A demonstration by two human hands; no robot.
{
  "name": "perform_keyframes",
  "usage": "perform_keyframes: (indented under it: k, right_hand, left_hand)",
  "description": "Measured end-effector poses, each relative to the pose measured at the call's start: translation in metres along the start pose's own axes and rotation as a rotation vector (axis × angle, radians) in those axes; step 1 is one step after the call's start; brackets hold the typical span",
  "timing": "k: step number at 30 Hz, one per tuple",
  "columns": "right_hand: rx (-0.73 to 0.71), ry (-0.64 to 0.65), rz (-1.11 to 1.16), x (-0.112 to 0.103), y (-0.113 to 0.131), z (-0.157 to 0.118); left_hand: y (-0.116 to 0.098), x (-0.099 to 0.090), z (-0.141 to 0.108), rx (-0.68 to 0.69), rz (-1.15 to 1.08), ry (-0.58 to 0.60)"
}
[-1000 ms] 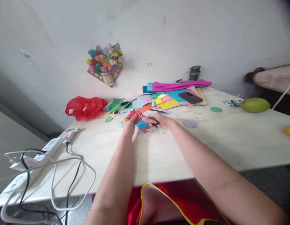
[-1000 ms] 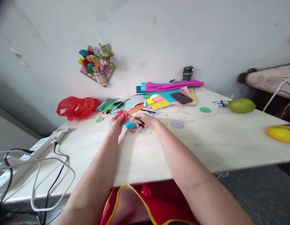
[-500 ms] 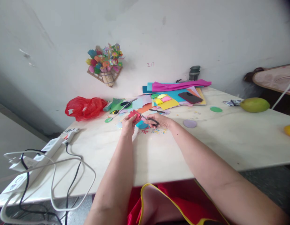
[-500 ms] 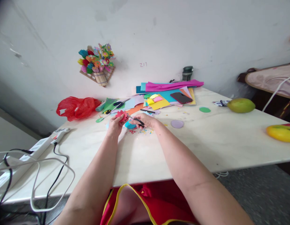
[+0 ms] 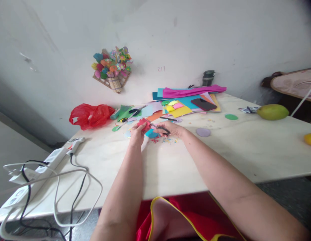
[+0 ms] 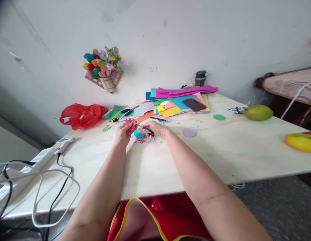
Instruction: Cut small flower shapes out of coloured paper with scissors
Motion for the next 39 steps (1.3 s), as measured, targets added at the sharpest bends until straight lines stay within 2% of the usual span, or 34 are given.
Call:
perform_keyframes:
  k: [16, 24, 39]
  right_hand:
    - [-0.029, -0.003, 0.028, -0.0005, 0.0011, -0.0004]
    - [-0.013, -0.016, 0.038, -0.0014, -0.0031, 0.0025]
    - [-0.008, 0.009, 0.045, -0.0005, -0.0043, 0.0015]
  left_hand:
    - [-0.0029, 0.0011, -0.0019, -0.022, 0.034, -0.001]
    - [-0.0002, 0.0001, -0.0025, -0.077, 0.031, -0.008]
    - [-0.0029, 0.0002, -0.0005, -0.002, 0.018, -0.003]
Point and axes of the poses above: each hand's wrist, its own z-axis towards the middle knuckle, its own x-axis out of the palm, y = z × x, the point moved 5 cm from there along z, towards the middle knuckle, and after that the axes turned 15 degrees about -z, right-handed, at the moved point
